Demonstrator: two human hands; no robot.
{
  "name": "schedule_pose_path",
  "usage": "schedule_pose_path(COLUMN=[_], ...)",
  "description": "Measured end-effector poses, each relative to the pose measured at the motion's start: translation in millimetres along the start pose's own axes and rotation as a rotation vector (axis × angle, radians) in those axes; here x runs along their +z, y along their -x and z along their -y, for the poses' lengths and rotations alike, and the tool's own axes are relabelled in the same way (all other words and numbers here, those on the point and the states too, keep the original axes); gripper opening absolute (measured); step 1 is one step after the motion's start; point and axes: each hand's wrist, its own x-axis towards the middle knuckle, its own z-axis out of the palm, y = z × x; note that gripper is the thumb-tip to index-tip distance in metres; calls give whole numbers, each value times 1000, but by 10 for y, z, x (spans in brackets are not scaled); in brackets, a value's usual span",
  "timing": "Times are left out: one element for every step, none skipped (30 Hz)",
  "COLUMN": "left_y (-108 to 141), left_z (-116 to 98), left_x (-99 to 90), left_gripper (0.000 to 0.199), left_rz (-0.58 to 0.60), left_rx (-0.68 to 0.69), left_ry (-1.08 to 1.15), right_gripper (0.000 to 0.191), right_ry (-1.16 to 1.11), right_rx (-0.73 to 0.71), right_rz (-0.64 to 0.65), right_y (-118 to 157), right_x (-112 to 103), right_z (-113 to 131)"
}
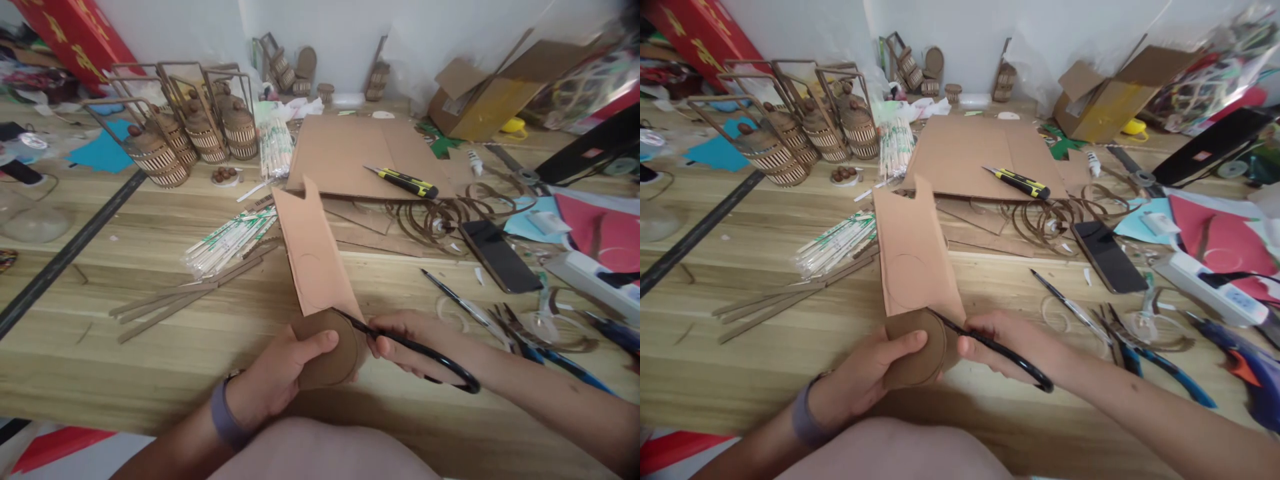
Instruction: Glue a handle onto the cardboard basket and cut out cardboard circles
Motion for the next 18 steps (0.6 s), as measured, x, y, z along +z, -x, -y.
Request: schedule_pose_path(left_y=[11,20,27,29,27,21,12,2,-7,-14,-17,-16,-10,-3,6,15,22,26], left_z=[-6,-13,-22,-31,-39,-45,-49,-51,-52,-51,-51,-50,-50,-50,-50,-49,-46,-41], left_x=[-11,-21,-33,-45,-59,-73,-87,-99,-108,-113,-113,-108,-100,-89,-76,-62,-49,-36], left_gripper=[43,43,43,42,41,40,39,37,35,32,30,29,29,31,33,35,37,38], left_rz=[-6,-11,-13,-10,1,15,30,48,61,63,53,38,21,1,-17,-29,-40,-51], left_rx=[1,0,-3,-12,-26,-44,-64,-87,-107,-116,-113,-100,-79,-53,-32,-22,-20,-24], left_ry=[-21,-37,-48,-53,-50,-36,-11,19,52,81,98,105,106,104,101,97,95,91], right_gripper=[75,76,78,79,81,82,82,81,80,78,76,74,74,74,76,77,78,79], right_ry=[19,24,18,9,4,6,23,60,113,173,228,269,283,267,233,194,161,140], right_rx=[-9,-14,-10,-3,6,9,0,-24,-58,-96,-129,-154,-168,-175,-181,-185,-185,-184], right_rz=[15,39,66,93,117,140,156,153,139,116,92,78,76,87,112,136,154,167], right_y=[-8,-13,-18,-22,-28,-34,-42,-51,-60,-68,-74,-77,-77,-74,-71,-67,-65,-66], right_x=[-25,-53,-80,-106,-130,-151,-169,-184,-197,-209,-219,-227,-235,-242,-247,-252,-255,-256], right_z=[-11,-20,-28,-35,-40,-45,-49,-53,-55,-55,-51,-44,-33,-20,-5,11,25,39])
